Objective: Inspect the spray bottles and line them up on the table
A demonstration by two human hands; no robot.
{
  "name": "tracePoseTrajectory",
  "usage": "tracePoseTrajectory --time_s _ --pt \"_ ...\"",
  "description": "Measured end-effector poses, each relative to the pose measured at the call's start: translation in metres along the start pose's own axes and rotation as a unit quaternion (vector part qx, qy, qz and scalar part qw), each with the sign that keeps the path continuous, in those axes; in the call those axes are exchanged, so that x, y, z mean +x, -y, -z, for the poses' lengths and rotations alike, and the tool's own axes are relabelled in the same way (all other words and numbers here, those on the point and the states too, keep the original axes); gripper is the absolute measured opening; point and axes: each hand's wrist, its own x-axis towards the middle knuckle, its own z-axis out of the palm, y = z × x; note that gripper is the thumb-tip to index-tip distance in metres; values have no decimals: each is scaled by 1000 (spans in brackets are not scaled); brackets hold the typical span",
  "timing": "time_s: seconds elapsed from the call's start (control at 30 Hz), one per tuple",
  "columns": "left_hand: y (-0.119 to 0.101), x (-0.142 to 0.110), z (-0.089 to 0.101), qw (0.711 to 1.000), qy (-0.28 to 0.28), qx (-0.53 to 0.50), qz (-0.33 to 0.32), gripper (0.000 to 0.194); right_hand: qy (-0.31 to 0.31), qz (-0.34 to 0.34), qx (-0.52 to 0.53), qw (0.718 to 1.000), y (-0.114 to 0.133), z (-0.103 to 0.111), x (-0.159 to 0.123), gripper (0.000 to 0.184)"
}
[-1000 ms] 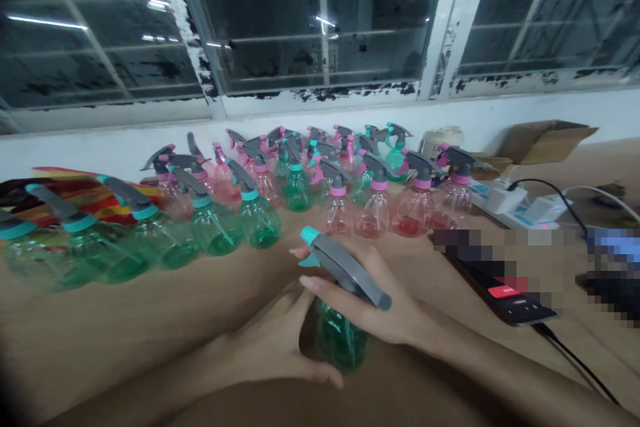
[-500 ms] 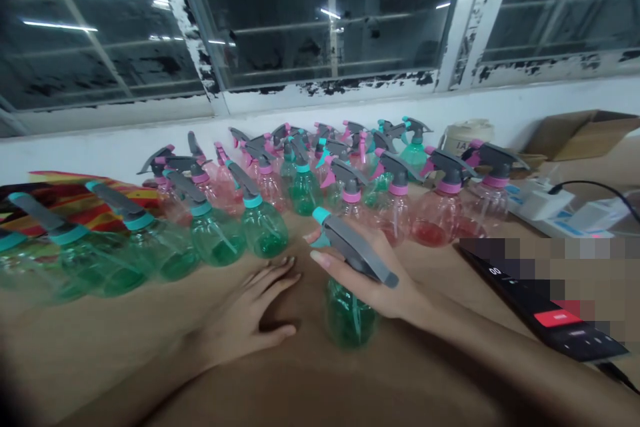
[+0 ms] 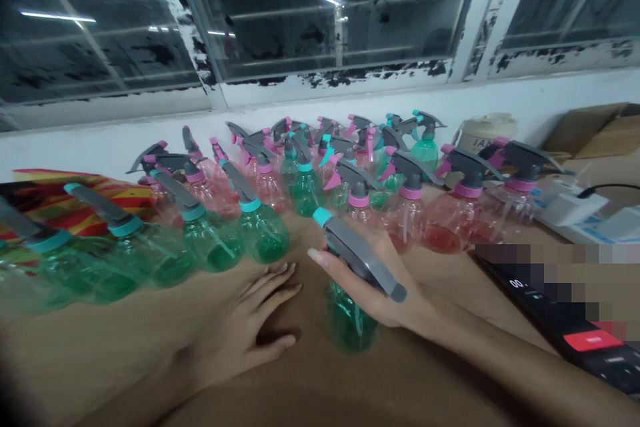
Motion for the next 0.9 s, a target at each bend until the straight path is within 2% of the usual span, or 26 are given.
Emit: tracePoseTrajectory --time_s 0.1,0.23,0.33,0.5,0.7,0.9 --pt "-1 0 1 1000 4 0 3 57 19 -33 41 998 -2 0 0 9" --pt "-1 0 -1 1000 9 -2 4 57 42 -69 100 992 -11 -2 -1 18" --pt "0 -1 -3 1000 6 -2 4 58 36 -70 124 989 -14 -4 -3 22" --pt "0 -1 -2 1000 2 -7 1 56 31 -67 116 991 -10 -5 -5 29" --pt "-1 0 0 1000 14 -11 8 58 19 -97 106 989 -5 -5 -6 30" --pt "-1 -1 -1 1000 5 -18 9 57 21 -87 130 988 -5 -5 -8 28"
